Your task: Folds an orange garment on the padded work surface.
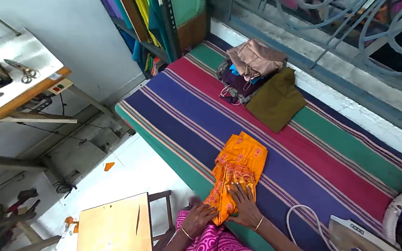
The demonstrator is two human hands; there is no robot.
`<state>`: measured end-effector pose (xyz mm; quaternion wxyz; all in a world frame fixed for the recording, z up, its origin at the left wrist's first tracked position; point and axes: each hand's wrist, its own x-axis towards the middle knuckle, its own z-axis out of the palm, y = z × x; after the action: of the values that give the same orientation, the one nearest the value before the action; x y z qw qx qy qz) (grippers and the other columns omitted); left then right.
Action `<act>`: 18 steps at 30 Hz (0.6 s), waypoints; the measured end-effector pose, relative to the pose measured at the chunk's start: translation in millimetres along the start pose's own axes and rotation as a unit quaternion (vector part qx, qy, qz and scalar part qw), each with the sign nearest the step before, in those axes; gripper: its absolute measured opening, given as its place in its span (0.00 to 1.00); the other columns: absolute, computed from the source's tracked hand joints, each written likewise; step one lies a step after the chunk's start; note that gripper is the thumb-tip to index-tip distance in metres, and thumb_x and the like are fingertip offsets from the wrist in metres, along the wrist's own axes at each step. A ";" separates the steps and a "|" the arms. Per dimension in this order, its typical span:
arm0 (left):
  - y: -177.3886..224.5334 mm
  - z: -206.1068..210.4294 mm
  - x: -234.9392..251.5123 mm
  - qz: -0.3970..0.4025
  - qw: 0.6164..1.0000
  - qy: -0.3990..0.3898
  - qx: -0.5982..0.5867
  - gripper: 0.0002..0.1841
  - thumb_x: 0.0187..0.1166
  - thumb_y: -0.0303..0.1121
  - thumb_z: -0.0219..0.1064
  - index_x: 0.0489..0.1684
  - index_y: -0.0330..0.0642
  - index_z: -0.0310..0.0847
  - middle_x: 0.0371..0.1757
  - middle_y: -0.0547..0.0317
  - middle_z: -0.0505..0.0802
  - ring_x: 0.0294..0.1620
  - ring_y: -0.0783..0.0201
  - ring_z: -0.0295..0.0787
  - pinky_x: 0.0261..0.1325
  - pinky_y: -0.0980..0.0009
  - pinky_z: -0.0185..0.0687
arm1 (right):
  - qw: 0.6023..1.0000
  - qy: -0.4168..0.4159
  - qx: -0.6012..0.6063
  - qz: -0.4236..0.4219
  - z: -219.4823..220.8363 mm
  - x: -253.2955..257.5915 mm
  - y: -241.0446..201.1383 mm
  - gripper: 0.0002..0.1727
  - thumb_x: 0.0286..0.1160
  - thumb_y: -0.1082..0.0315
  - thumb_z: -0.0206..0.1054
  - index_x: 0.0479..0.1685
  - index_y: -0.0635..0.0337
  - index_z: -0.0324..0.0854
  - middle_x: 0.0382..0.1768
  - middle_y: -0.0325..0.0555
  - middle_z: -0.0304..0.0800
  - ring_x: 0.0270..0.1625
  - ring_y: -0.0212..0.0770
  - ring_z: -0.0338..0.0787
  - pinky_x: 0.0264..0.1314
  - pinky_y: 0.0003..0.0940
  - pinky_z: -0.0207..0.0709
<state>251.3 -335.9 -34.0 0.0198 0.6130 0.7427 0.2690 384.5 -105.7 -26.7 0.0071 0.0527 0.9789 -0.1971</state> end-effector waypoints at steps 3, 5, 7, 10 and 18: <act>-5.7 -28.5 27.9 0.065 0.998 -0.003 -0.019 0.15 0.79 0.28 0.62 0.50 0.60 0.94 0.54 0.68 0.97 0.53 0.60 0.94 0.58 0.61 0.85 | 0.999 -0.008 0.018 0.028 -0.8 6.2 -4.1 0.57 0.41 0.54 0.89 0.84 0.63 0.71 0.86 0.62 0.68 0.88 0.66 0.66 0.84 0.77 0.52; -6.4 -49.1 55.2 0.103 0.994 -0.010 -0.044 0.14 0.80 0.30 0.62 0.51 0.59 0.94 0.53 0.67 0.97 0.51 0.60 0.94 0.58 0.62 0.85 | 0.996 0.059 0.068 0.015 2.6 8.0 0.9 0.51 0.33 0.74 0.86 0.77 0.64 0.78 0.79 0.58 0.79 0.83 0.65 0.76 0.81 0.74 0.61; -6.9 -68.3 91.1 0.117 0.989 -0.009 -0.091 0.12 0.80 0.30 0.64 0.50 0.53 0.94 0.50 0.64 0.98 0.48 0.60 0.94 0.56 0.62 0.86 | 0.982 0.065 0.171 0.035 -13.6 9.1 3.3 0.43 0.42 0.80 0.78 0.75 0.67 0.80 0.75 0.56 0.84 0.80 0.62 0.80 0.84 0.66 0.64; -10.2 -81.7 154.8 0.093 0.980 -0.006 -0.176 0.10 0.78 0.28 0.67 0.49 0.46 0.94 0.40 0.57 0.98 0.40 0.58 0.95 0.51 0.61 0.88 | 0.936 -0.014 0.315 0.159 -54.7 13.9 4.6 0.27 0.73 0.66 0.70 0.71 0.72 0.81 0.64 0.65 0.89 0.70 0.59 0.87 0.79 0.53 0.73; -60.8 -40.7 292.6 -0.207 0.868 -0.318 -0.320 0.51 0.67 0.36 0.83 0.90 0.40 0.52 0.66 0.41 0.90 0.66 0.48 0.88 0.73 0.48 0.79 | 0.714 -0.019 0.614 0.335 -64.0 40.8 44.1 0.22 0.83 0.65 0.65 0.70 0.68 0.75 0.57 0.48 0.88 0.57 0.30 0.88 0.66 0.30 0.81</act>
<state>109.4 -88.0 62.9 0.5050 0.4574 0.6796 0.2721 349.0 -36.5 13.9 0.0571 0.3663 0.5602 -0.7408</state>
